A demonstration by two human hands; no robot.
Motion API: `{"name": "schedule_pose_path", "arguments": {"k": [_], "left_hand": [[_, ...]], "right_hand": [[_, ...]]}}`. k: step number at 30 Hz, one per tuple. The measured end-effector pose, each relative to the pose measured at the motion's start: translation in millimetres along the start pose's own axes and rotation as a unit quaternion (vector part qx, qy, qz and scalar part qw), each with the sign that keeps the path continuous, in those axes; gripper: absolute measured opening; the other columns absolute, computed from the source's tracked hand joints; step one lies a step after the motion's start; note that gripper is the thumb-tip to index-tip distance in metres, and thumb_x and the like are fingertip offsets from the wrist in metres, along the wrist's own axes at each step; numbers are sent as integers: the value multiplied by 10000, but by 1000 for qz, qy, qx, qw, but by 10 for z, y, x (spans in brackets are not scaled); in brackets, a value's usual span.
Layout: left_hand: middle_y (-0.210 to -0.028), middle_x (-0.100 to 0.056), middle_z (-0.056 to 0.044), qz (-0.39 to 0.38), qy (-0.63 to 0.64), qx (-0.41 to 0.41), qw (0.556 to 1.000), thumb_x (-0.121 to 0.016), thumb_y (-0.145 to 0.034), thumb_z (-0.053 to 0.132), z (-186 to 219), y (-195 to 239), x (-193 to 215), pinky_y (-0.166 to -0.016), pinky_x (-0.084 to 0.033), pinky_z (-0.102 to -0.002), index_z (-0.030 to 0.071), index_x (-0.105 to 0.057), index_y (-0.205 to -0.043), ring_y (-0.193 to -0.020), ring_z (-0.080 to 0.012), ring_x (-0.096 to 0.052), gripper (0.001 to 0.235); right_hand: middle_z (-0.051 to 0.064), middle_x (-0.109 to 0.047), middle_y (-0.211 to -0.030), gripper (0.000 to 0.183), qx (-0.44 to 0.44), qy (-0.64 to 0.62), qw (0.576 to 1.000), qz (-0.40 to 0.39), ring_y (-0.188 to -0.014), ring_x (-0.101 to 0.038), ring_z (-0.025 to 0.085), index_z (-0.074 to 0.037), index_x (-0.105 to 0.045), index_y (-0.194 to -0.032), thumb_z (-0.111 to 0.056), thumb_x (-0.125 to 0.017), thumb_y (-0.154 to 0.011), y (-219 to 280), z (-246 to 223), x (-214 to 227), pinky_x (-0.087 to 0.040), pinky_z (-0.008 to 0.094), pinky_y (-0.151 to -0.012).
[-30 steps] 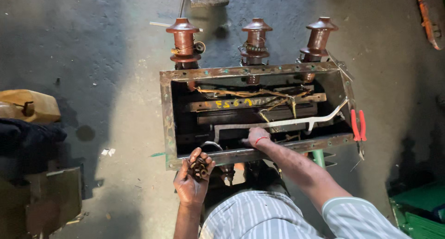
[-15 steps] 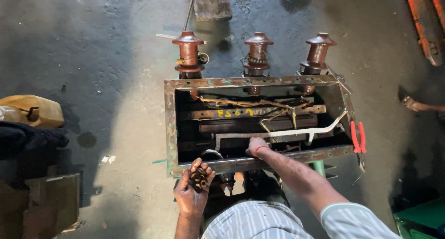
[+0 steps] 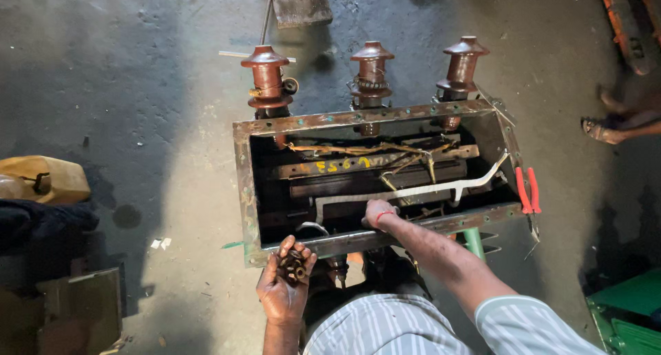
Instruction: The person uses pliers to strip and adjust wires inside an electrical enclosure, then retrieves washers and nuts from a container and installs them onto the equipment's terminals.
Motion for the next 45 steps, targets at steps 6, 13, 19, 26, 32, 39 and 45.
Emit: {"name": "schedule_pose_path", "arguments": {"k": [6, 13, 19, 26, 32, 39, 45], "left_hand": [[-1113, -669, -173, 2, 15, 0, 1000, -453, -1075, 323, 16, -7, -51, -985, -529, -496, -63, -599, -1288, -1046, -332, -649, 464], [-1032, -660, -144, 34, -5, -2, 999, -468, -1029, 314, 9, -17, 88, -917, -552, -468, -42, -620, -1207, -976, -293, -647, 426], [-869, -560, -49, -28, -10, 36, 999, -615, -1081, 256, -71, -126, 132, -559, -428, -271, -7, -624, -1068, -736, -152, -543, 264], [-579, -461, 61, 42, -456, 118, 881, -667, -994, 308, -163, -355, -58, -418, -302, -213, 70, -752, -938, -457, -44, -352, 258], [-855, -777, -132, -98, -712, 91, 689, -719, -916, 346, -726, -1580, -34, -714, -543, -359, 71, -777, -1056, -769, -197, -690, 314], [-978, -758, -158, -126, -820, 145, 538, -704, -857, 269, -1307, -2132, 212, -842, -568, -431, 140, -815, -1016, -912, -324, -734, 233], [-961, -780, -131, -83, -776, 57, 623, -694, -891, 286, -1210, -2224, 98, -832, -593, -413, 120, -785, -1045, -896, -284, -765, 244]], "right_hand": [[164, -736, -1132, 483, -12, -2, 1000, -7, -1099, -702, 352, -106, -760, -1116, -430, -831, -765, 69, -13, 83, -568, 461, -962], [156, -738, -1131, 481, -30, -4, 999, -23, -1091, -709, 343, -109, -759, -1115, -429, -824, -763, 196, -102, 210, -575, 457, -952], [150, -740, -1130, 479, -51, -6, 998, -35, -1085, -715, 335, -111, -757, -1115, -428, -818, -761, 261, -156, 310, -581, 455, -944], [191, -782, -1017, 478, 15, 39, 998, -53, -959, -760, 341, -38, -795, -999, -485, -707, -856, 75, 52, 83, -611, 449, -850], [240, -724, -1071, 400, -19, 50, 998, -19, -1023, -707, 384, -36, -755, -1046, -294, -873, -765, -184, 234, -142, -588, 467, -872], [234, -738, -1066, 320, 122, -77, 989, -37, -1020, -689, 434, -74, -784, -1082, -265, -805, -826, -65, 312, 4, -555, 502, -901], [249, -702, -1148, 500, 47, 31, 995, -82, -1079, -658, 438, -38, -704, -1124, -359, -874, -779, -171, 232, -204, -550, 505, -906]]}}
Point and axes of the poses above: each hand's wrist, its own y-axis away from the middle knuckle, its own x-axis out of the back of the hand, z = x × y, the point moved 3 cm from there along -y, towards the middle knuckle
